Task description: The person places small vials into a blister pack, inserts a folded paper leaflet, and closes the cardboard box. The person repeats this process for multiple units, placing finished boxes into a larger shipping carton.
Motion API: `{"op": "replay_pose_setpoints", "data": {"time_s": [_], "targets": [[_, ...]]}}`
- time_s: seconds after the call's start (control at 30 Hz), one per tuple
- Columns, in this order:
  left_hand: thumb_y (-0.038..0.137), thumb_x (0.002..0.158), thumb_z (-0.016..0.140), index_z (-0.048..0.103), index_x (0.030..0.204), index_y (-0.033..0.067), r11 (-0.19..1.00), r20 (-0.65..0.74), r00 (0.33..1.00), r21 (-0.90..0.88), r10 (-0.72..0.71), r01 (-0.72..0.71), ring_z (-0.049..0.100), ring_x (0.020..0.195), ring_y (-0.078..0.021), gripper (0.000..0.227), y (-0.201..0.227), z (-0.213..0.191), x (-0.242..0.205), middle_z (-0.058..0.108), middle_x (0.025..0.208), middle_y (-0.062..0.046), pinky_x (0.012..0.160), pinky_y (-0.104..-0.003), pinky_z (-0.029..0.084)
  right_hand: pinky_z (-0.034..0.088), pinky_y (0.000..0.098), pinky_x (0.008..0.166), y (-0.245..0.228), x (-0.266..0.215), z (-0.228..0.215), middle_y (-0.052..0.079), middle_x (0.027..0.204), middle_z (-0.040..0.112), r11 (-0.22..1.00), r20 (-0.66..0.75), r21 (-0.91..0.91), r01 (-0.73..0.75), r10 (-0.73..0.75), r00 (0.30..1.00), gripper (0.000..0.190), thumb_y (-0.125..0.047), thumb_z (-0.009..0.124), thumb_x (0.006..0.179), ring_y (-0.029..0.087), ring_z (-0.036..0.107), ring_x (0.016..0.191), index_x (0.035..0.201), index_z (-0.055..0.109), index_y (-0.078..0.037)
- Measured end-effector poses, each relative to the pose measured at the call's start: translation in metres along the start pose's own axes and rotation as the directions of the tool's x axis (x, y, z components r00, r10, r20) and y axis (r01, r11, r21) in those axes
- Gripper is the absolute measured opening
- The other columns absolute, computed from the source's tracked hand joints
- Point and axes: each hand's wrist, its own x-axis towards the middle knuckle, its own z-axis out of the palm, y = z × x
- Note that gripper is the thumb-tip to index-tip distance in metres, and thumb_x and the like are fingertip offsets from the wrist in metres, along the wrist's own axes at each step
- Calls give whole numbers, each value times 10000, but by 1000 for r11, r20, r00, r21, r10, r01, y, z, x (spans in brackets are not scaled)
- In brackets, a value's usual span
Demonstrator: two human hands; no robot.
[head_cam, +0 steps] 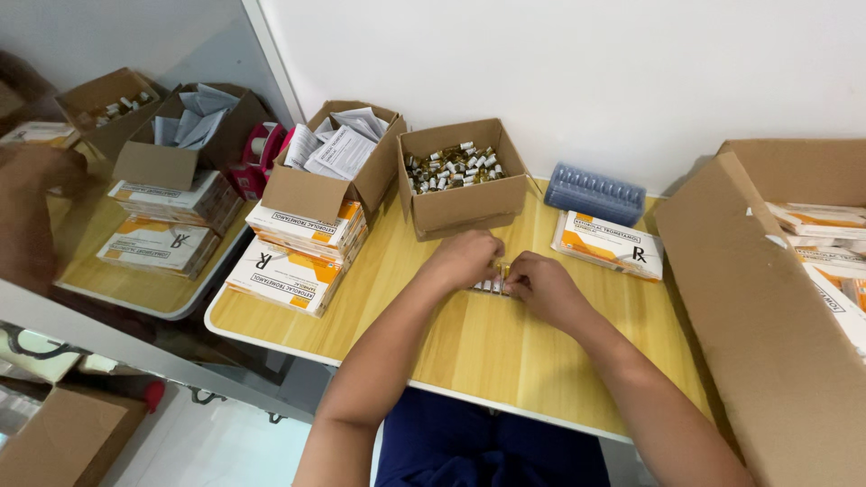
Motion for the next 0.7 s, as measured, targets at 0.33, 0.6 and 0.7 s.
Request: {"op": "replay_pose_setpoints", "data": {"time_s": [0.33,0.6,0.7], "targets": [[104,941,600,797,1026,103,812,-294,922,454,-252,367,741,1007,-314,215,-98,-80,73,771,1088,-140,805,-440,600,581,374,741,-23,-10,-6,122,1009,673,998,-56,52,36,-33,998,146,-99,759,859,288,707,828,951,711,4],[123,942,599,801,1043,142,771,-251,915,494,-315,401,732,1046,-290,227,-126,-49,107,760,1121,-96,800,-435,582,587,360,730,-30,-13,-10,108,981,681,997,-112,62,41,-34,993,88,-80,727,884,272,716,809,940,718,-14],[120,938,604,798,1016,142,779,-261,921,494,-289,385,739,1022,-290,211,-126,-56,102,767,1091,-96,837,-453,549,585,360,730,-31,-12,-12,110,961,682,995,-136,52,83,-75,988,82,-85,725,889,279,713,813,932,718,-16]]}}
